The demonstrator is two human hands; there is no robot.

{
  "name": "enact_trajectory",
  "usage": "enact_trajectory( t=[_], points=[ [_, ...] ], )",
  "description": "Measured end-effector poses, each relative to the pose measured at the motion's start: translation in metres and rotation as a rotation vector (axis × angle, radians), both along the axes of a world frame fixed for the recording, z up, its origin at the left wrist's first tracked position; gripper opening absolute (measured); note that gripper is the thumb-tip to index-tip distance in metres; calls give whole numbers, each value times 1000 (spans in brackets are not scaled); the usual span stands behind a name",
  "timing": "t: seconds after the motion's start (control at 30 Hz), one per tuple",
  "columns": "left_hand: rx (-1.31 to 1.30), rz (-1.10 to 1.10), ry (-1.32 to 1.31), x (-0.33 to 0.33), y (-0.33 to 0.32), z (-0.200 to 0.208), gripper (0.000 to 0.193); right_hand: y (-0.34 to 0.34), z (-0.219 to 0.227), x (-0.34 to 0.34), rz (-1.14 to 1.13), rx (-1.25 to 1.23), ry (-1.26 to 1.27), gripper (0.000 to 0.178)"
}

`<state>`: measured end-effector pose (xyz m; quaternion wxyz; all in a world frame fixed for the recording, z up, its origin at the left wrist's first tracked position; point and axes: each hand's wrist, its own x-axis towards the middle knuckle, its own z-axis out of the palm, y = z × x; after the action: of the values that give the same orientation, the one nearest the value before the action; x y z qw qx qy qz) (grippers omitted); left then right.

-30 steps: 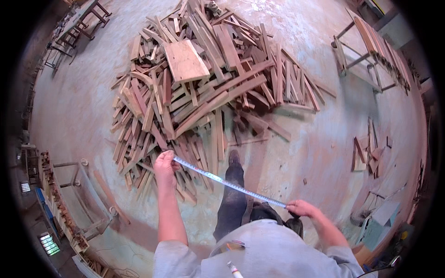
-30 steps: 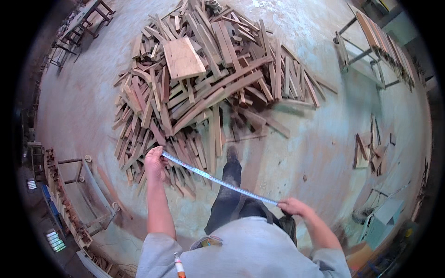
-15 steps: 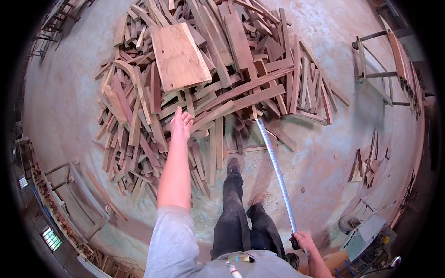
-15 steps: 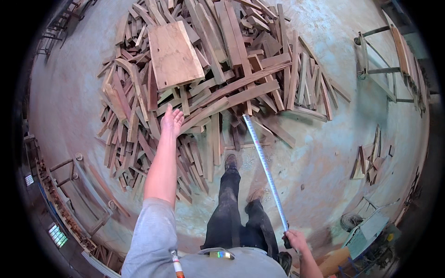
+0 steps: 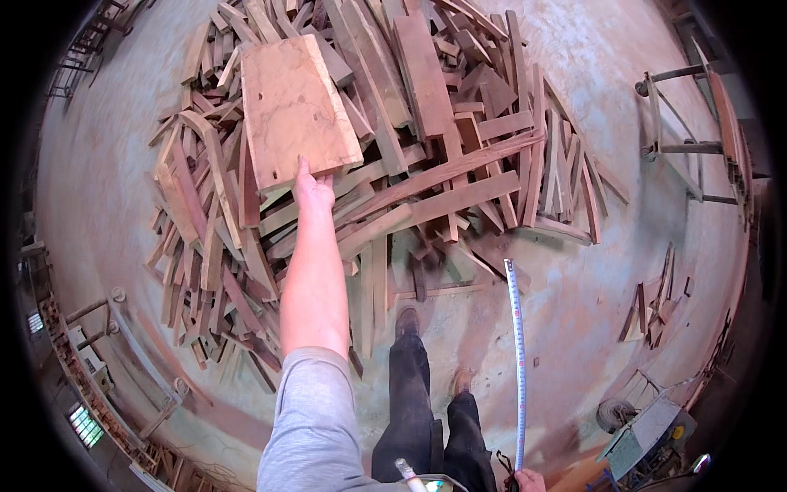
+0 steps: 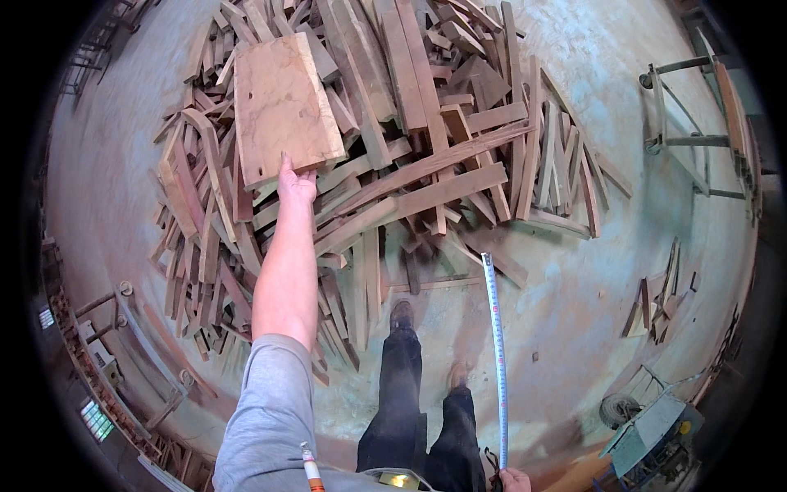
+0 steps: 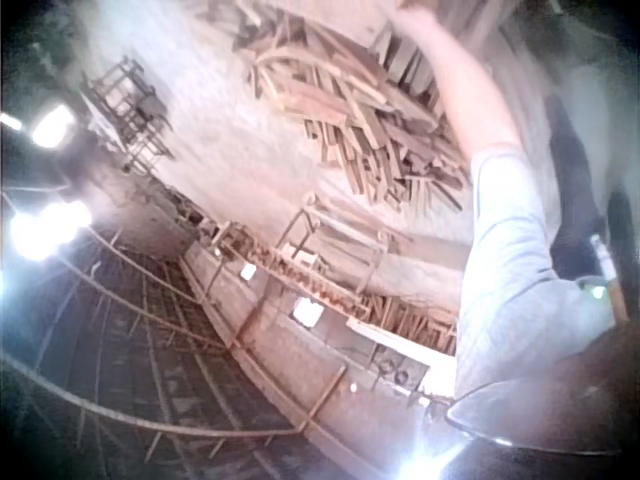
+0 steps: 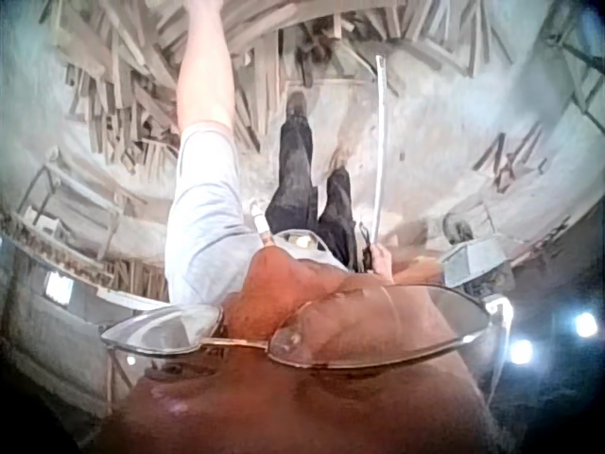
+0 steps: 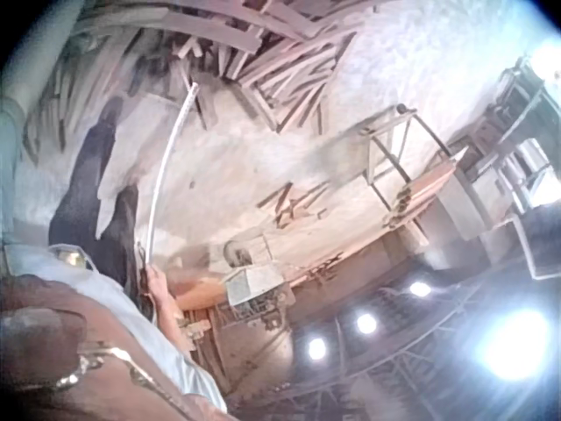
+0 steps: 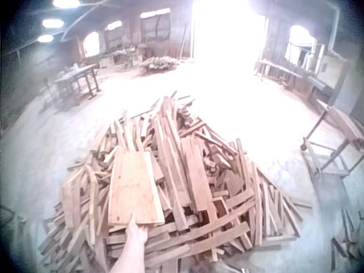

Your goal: The person uses a table saw to cut long wooden planks into smaller pieces, guiding the wood through the blade with a push stick. They then walk to a pile of scrap wood on the floor, pick up a piece, and measure it with a tape measure before returning to the saw.

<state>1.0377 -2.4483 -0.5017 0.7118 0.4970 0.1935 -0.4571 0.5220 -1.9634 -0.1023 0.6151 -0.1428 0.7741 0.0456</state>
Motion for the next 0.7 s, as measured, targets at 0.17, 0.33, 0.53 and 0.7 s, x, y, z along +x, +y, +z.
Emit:
enact_trajectory(
  t=[0.17, 0.33, 0.53, 0.7],
  points=[
    [32, 39, -30, 8, 12, 2, 41, 16, -2, -9, -114, 51, 83, 27],
    [16, 36, -42, -11, 75, 53, 50, 25, -2, -16, -148, 183, 37, 26],
    [145, -40, -79, -39, 240, 138, 51, 45, -21, -38, -102, 82, 34, 31],
    [315, -76, -386, -55, 318, 228, 43, 26, -20, -50, 53, 20, -3, 30]
  ],
)
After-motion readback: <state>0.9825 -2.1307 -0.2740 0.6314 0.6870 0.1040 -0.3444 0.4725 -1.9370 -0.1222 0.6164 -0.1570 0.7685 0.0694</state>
